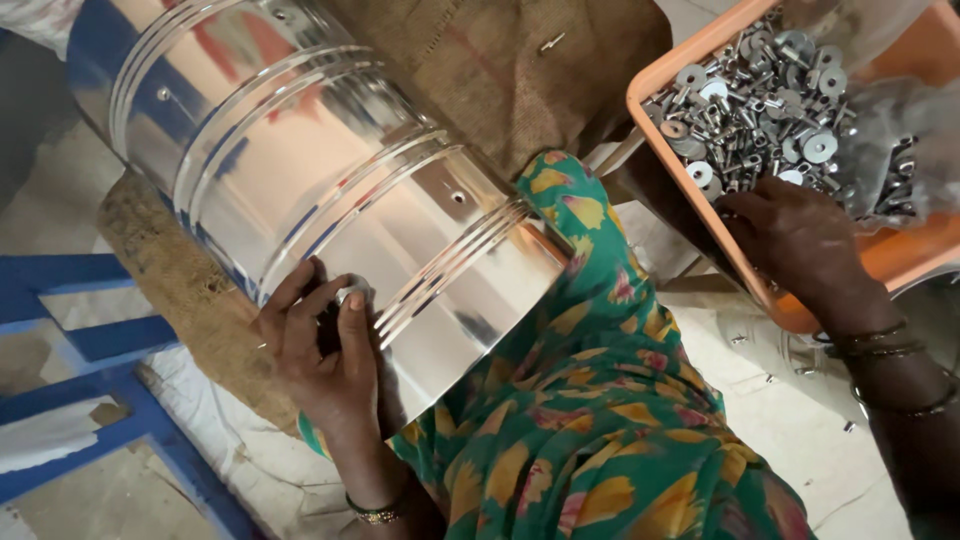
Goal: The person sits on the floor and attaches metal fasteners to a large cylindrical container resting on their lap. They repeatedly pick fasteners from a nearby orange bin, insert them into holes on the container, and tighten them by hand.
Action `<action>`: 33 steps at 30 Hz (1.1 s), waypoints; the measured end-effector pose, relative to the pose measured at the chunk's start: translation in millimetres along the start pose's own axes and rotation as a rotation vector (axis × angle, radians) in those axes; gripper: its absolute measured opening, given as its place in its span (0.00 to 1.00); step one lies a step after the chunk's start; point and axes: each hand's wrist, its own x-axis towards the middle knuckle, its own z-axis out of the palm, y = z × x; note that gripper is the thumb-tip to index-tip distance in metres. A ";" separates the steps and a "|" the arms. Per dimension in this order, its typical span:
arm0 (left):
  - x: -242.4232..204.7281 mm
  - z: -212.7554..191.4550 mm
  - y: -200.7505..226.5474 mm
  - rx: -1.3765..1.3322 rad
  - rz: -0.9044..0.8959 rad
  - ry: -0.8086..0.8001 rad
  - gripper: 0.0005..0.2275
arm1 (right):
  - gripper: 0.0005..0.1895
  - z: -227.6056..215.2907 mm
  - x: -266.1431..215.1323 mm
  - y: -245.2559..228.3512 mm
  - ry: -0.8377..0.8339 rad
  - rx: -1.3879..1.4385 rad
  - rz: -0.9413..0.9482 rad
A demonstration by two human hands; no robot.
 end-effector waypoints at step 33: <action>12.3 14.5 15.0 -0.136 0.075 0.091 0.10 | 0.14 115.4 77.9 -190.3 -0.511 1.064 -0.039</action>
